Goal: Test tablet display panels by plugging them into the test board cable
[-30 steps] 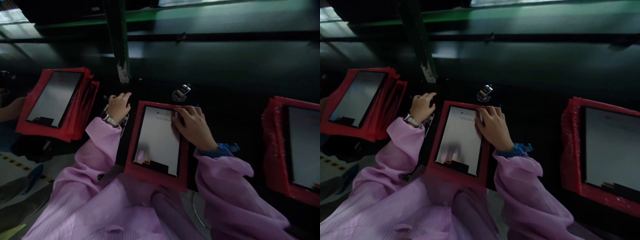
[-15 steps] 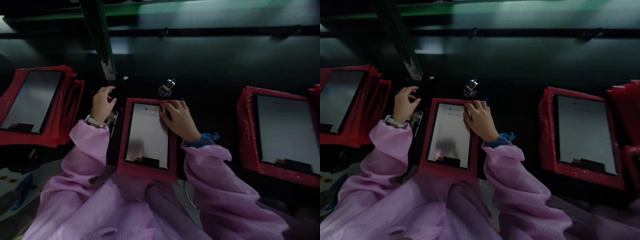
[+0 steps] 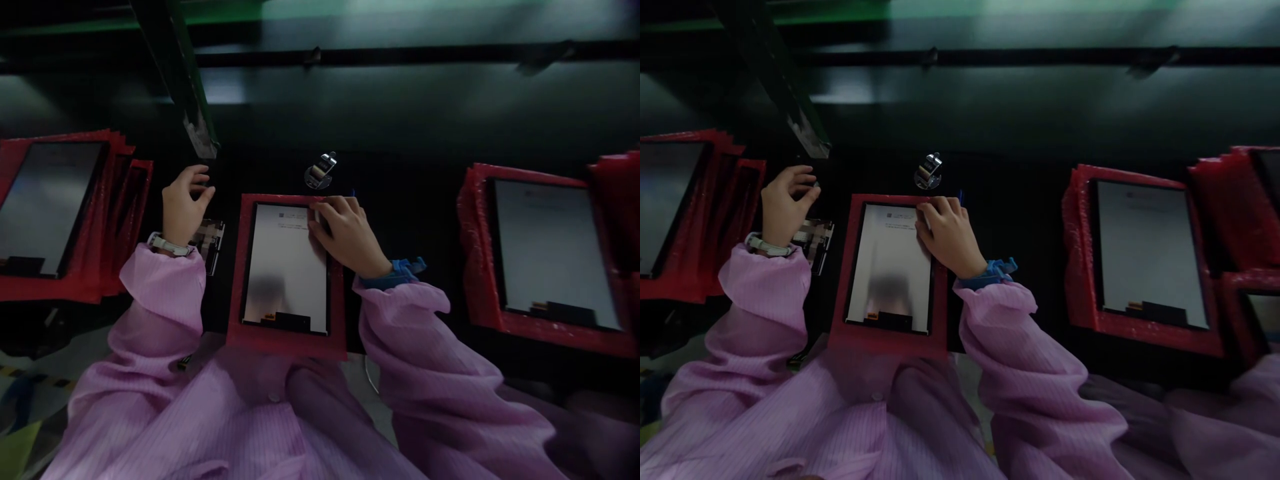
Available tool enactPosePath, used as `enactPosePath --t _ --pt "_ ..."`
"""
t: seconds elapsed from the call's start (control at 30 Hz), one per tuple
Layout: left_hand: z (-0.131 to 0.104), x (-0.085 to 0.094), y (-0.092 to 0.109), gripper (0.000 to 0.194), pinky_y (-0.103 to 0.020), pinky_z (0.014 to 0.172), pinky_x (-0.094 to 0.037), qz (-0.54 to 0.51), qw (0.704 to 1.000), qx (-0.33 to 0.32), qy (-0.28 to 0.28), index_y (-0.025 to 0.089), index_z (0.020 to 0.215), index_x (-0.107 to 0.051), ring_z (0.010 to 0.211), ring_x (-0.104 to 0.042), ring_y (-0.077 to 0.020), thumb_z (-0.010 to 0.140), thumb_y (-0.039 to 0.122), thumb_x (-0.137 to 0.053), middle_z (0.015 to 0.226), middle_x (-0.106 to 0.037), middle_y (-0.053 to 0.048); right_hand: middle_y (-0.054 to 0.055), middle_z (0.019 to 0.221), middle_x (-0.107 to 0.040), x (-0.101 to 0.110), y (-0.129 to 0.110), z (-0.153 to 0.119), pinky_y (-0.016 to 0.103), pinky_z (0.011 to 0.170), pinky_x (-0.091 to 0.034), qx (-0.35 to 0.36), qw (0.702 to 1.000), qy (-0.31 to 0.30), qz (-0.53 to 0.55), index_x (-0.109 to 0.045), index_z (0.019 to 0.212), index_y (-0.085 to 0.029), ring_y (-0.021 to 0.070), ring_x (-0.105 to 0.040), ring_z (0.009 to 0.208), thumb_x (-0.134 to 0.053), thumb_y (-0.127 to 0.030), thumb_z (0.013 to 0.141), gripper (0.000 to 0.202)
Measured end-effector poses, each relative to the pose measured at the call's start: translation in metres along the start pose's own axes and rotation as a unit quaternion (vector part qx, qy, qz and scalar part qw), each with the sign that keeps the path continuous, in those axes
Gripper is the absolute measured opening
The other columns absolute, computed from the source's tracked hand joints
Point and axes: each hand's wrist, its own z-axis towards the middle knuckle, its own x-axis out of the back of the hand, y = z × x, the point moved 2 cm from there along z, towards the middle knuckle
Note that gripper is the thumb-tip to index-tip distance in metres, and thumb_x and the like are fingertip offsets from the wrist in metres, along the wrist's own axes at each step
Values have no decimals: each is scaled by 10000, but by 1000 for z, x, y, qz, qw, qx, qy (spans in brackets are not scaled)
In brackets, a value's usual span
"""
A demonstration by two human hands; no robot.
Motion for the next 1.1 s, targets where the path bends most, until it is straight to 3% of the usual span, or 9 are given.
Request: enactPosePath --t 0.27,0.37,0.5,0.6,0.7,0.87,1.1 --pt "5 -1 -6 280 -274 863 -616 -108 994 19 20 206 1176 -581 901 -743 -155 902 160 -542 1112 -734 -61 166 1298 -599 1 0 0 531 953 -479 -1 1000 -9 -6 -650 1227 -183 352 -508 1202 -446 -326 991 344" --pt "6 4 -8 351 -279 845 -614 -109 994 8 24 208 1193 -581 903 -741 -158 866 108 -504 1113 -731 -62 169 1301 -597 2 -1 1 532 963 -478 -5 1000 -20 -9 -646 1244 -171 353 -503 1211 -453 -322 990 353" --pt "6 16 -5 511 -332 985 -559 -11 995 -82 -57 218 1209 -653 1047 -703 -179 754 59 -483 1153 -731 -45 164 1300 -598 2 -1 1 531 957 -478 0 1000 -16 -9 -645 1238 -176 353 -505 1202 -454 -322 988 347" --pt "3 20 -6 333 -446 1122 -446 111 973 -138 -146 224 1108 -720 1194 -624 -266 786 222 -639 1190 -721 -56 161 1283 -601 1 0 0 531 943 -478 5 1000 -9 -8 -642 1228 -195 352 -510 1187 -441 -330 991 339" --pt "2 18 -12 372 -518 1150 -381 178 953 -124 -213 229 1038 -740 1244 -568 -330 703 380 -799 1209 -702 -75 165 1281 -600 2 -1 0 535 945 -479 5 1000 -10 -9 -639 1230 -194 354 -510 1186 -438 -328 989 341" --pt "4 12 -17 276 -530 1168 -337 186 950 -112 -223 220 984 -752 1141 -629 -301 731 329 -773 1101 -732 -74 171 1288 -597 2 -1 0 555 954 -481 5 1000 -10 -3 -639 1235 -194 358 -511 1191 -438 -316 991 338" --pt "6 8 -14 283 -475 1088 -433 145 958 -97 -229 236 1033 -728 999 -700 -268 753 282 -724 916 -763 -32 156 1308 -593 4 -2 1 539 964 -489 -1 1000 -26 -12 -631 1250 -194 354 -511 1214 -442 -312 1003 333"
